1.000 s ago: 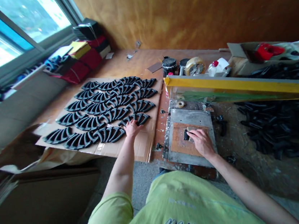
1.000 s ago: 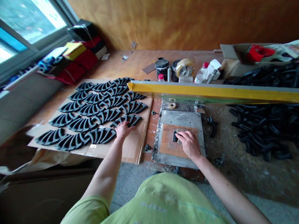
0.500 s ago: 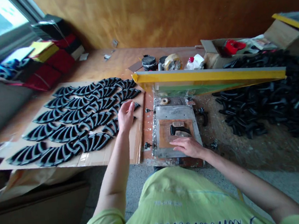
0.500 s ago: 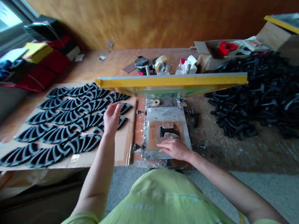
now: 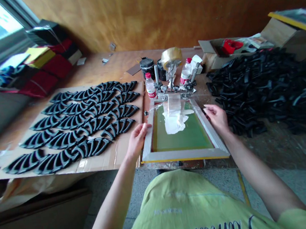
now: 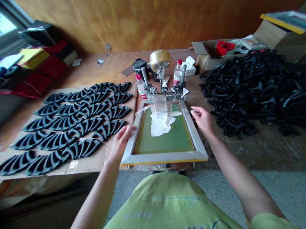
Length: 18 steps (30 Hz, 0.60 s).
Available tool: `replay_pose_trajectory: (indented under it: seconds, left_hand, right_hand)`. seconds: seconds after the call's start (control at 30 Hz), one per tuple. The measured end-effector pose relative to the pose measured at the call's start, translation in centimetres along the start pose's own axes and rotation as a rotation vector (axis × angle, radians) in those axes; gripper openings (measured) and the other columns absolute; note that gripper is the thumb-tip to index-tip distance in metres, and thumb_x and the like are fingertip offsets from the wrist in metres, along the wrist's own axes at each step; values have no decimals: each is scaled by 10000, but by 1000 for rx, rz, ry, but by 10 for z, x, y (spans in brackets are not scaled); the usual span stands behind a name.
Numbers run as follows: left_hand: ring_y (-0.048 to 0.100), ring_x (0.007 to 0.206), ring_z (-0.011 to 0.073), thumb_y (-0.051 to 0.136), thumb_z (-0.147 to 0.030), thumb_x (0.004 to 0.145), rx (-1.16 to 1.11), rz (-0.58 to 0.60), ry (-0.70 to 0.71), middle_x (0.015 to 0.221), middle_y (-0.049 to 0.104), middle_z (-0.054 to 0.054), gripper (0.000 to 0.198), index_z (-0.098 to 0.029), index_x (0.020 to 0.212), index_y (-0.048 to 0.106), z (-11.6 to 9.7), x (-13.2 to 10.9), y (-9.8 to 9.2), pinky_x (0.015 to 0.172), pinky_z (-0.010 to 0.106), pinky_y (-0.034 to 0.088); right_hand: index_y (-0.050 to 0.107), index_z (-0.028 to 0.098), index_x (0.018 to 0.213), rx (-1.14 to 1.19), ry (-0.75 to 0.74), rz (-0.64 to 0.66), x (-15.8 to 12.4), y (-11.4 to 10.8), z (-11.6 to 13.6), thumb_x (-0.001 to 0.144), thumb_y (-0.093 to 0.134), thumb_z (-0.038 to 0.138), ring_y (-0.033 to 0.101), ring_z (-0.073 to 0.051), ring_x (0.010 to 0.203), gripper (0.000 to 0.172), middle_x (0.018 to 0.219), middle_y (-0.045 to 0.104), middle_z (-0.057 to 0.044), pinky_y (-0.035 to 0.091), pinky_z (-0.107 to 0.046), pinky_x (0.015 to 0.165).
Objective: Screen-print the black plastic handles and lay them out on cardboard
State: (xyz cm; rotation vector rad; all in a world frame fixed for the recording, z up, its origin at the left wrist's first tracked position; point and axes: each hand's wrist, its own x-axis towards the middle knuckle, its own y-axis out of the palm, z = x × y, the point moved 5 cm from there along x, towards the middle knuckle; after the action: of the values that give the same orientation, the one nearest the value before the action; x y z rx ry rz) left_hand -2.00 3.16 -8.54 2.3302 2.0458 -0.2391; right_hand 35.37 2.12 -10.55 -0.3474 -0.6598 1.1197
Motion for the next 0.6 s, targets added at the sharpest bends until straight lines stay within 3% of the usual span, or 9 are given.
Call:
replay_pose_trajectory:
  seconds: [0.07, 0.13, 0.23, 0.4, 0.5, 0.6]
  left_hand:
    - [579, 556, 123, 653, -586, 798, 38, 36, -99, 695, 655, 2, 554, -186, 1180, 678, 36, -9, 4, 479, 213, 421]
    - [584, 555, 126, 669, -541, 790, 79, 43, -161, 675, 649, -8, 663, -196, 1350, 584, 67, -10, 9, 490, 211, 426]
    - [569, 543, 117, 651, -476, 814, 142, 26, -168, 654, 633, -31, 698, -220, 1445, 496, 97, -5, 13, 506, 208, 429]
    - [584, 580, 126, 613, -433, 851, 207, 4, -136, 693, 658, -21, 640, -232, 1447, 500, 113, 0, 10, 540, 221, 451]
    - [613, 624, 139, 605, -436, 860, 265, -23, -139, 731, 676, -11, 605, -235, 1425, 530, 115, -1, 7, 578, 232, 471]
    - [633, 651, 147, 605, -447, 862, 343, -62, -143, 757, 690, -8, 584, -246, 1408, 551, 116, -2, 6, 610, 239, 482]
  right_hand:
    - [578, 118, 1317, -50, -100, 5, 10, 15, 30, 881, 624, 387, 666, -183, 832, 514, 1236, 647, -143, 585, -362, 771]
    - [512, 177, 1393, -170, -251, 94, 16, 40, 64, 834, 713, 348, 624, -236, 1041, 618, 1413, 498, -152, 540, -428, 922]
    - [550, 172, 1333, -405, -402, 279, 15, 79, 98, 808, 755, 284, 542, -292, 1171, 575, 1359, 510, -148, 480, -465, 997]
    - [680, 152, 966, -618, -413, 564, -15, 112, 100, 896, 627, 212, 595, -250, 968, 106, 970, 677, -107, 484, -360, 833]
    - [692, 160, 928, -640, -470, 622, -45, 110, 94, 932, 533, 148, 602, -212, 904, 160, 920, 694, -91, 453, -298, 743]
    - [703, 182, 942, -592, -637, 690, -69, 99, 96, 953, 496, 139, 605, -178, 882, 211, 918, 706, -60, 429, -261, 694]
